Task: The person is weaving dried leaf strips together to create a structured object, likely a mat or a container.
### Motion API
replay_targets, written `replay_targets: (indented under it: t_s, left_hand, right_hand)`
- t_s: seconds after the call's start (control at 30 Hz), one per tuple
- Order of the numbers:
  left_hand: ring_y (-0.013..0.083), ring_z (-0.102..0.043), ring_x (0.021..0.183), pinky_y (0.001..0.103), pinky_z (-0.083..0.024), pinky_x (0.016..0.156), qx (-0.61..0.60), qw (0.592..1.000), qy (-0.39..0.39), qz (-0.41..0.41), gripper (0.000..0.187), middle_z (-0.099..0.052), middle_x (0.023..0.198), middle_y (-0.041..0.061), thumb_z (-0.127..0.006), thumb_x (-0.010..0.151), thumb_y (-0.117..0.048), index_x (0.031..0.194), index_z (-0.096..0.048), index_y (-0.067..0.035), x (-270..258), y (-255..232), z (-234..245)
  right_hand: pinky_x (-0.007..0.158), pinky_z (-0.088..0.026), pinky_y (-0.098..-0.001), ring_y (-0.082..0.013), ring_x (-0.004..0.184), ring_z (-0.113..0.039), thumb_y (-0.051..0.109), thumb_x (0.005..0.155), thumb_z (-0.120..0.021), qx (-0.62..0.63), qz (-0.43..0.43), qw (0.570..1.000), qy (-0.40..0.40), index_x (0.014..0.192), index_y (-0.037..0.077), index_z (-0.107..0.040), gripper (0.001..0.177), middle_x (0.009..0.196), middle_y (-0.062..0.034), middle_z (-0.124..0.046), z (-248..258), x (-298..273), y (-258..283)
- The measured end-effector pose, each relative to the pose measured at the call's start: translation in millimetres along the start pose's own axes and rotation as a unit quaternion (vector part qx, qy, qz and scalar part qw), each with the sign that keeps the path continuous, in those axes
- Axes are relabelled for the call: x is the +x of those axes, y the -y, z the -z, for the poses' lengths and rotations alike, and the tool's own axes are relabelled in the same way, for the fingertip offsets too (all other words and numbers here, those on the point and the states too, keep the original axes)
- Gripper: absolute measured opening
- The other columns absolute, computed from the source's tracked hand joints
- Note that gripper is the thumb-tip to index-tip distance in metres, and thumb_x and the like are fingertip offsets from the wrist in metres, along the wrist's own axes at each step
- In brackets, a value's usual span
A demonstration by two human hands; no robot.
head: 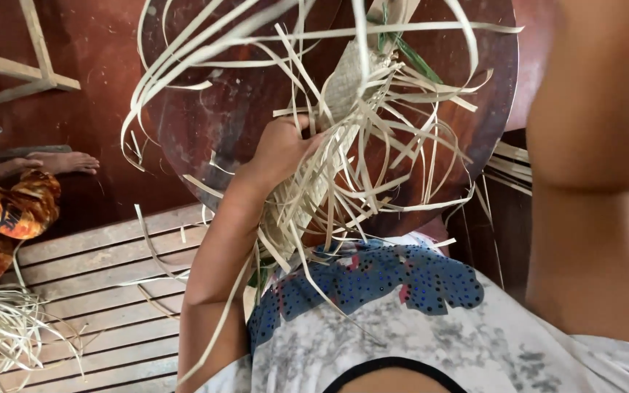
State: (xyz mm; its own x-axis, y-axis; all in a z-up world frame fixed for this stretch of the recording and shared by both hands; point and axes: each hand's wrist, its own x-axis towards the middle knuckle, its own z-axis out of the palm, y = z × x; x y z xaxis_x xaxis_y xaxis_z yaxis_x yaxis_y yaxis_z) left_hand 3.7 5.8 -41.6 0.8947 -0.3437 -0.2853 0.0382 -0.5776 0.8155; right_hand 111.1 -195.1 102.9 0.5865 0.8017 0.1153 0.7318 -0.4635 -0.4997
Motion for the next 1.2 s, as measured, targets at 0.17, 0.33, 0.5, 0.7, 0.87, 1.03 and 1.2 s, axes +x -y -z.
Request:
replay_targets:
  t_s: [0.17,0.33,0.5,0.7,0.87,1.03,1.2]
  left_hand:
    - [0.0212,-0.055,0.052,0.031,-0.045,0.054,0.022,1.000,-0.021,0.004,0.026,-0.052,0.049,0.010,-0.067,0.073,-0.034,0.066,-0.059,-0.011,-7.3,-18.0,1.6]
    - [0.0323,-0.055,0.050,0.037,-0.045,0.053,0.024,0.999,-0.027,-0.002,0.023,-0.052,0.050,0.016,-0.059,0.075,-0.023,0.063,-0.061,-0.004,-5.7,-20.9,1.8]
    - [0.0072,-0.053,0.051,0.027,-0.041,0.053,0.010,0.998,0.040,0.043,0.021,-0.065,0.066,-0.002,-0.065,0.091,-0.028,0.076,-0.069,-0.014,-19.7,-56.4,15.4]
    - [0.0069,-0.035,0.034,0.022,-0.033,0.039,0.054,0.998,0.041,0.015,0.038,-0.045,0.044,-0.005,-0.064,0.095,-0.027,0.060,-0.052,-0.015,-19.5,-50.1,9.5]
    - [0.0074,-0.037,0.034,0.024,-0.032,0.036,0.078,0.996,0.026,-0.019,0.024,-0.050,0.045,-0.005,-0.062,0.091,-0.031,0.087,-0.066,-0.008,-17.6,-46.1,6.0]
    - [0.0055,-0.033,0.029,0.021,-0.025,0.029,0.072,0.997,0.039,-0.001,0.024,-0.046,0.041,-0.005,-0.061,0.093,-0.028,0.097,-0.068,-0.005,-19.4,-51.6,8.0]
    - [0.0074,-0.032,0.034,0.023,-0.029,0.034,0.091,0.995,0.019,-0.029,0.029,-0.044,0.043,-0.005,-0.065,0.091,-0.032,0.072,-0.065,-0.010,-11.2,-34.5,1.6]
  right_hand:
    - [0.075,-0.048,-0.0416,-0.0314,0.107,-0.059,0.022,0.093,-0.055,-0.058,0.043,0.996,-0.056,0.110,0.008,-0.061,0.022,0.093,-0.0100,-0.066,-35.8,-48.6,66.3]
    - [0.071,-0.049,-0.0430,-0.0339,0.109,-0.058,0.022,0.095,-0.053,-0.106,0.072,0.986,-0.107,0.111,0.007,-0.061,0.023,0.092,-0.0118,-0.066,-56.7,-77.0,82.0]
    - [0.100,-0.033,-0.0481,-0.0229,0.114,-0.051,0.056,0.093,-0.037,-0.134,-0.018,0.984,0.118,0.105,0.032,-0.068,0.041,0.099,0.0112,-0.069,-60.1,-114.0,80.4]
    - [0.110,-0.013,-0.0577,-0.0300,0.139,-0.024,0.038,0.082,-0.062,0.082,-0.094,0.985,0.122,0.102,0.026,-0.073,0.026,0.128,0.0035,-0.059,-67.7,-173.2,33.4]
    - [0.094,-0.047,-0.0354,-0.0210,0.099,-0.063,0.018,0.082,-0.067,0.146,-0.027,0.988,0.041,0.104,0.009,-0.068,0.024,0.103,-0.0060,-0.070,-28.5,-172.0,72.5]
    - [0.098,-0.051,-0.0402,-0.0283,0.117,-0.064,0.043,0.087,-0.057,0.359,0.112,0.919,0.114,0.130,0.002,-0.050,0.059,0.131,-0.0140,-0.059,19.6,-204.7,64.0]
    - [0.031,-0.008,-0.0204,0.0019,0.030,-0.011,0.012,0.050,-0.052,0.703,0.092,0.647,-0.281,0.051,0.024,-0.016,0.038,0.043,0.0140,-0.012,-69.6,-385.0,-195.7]
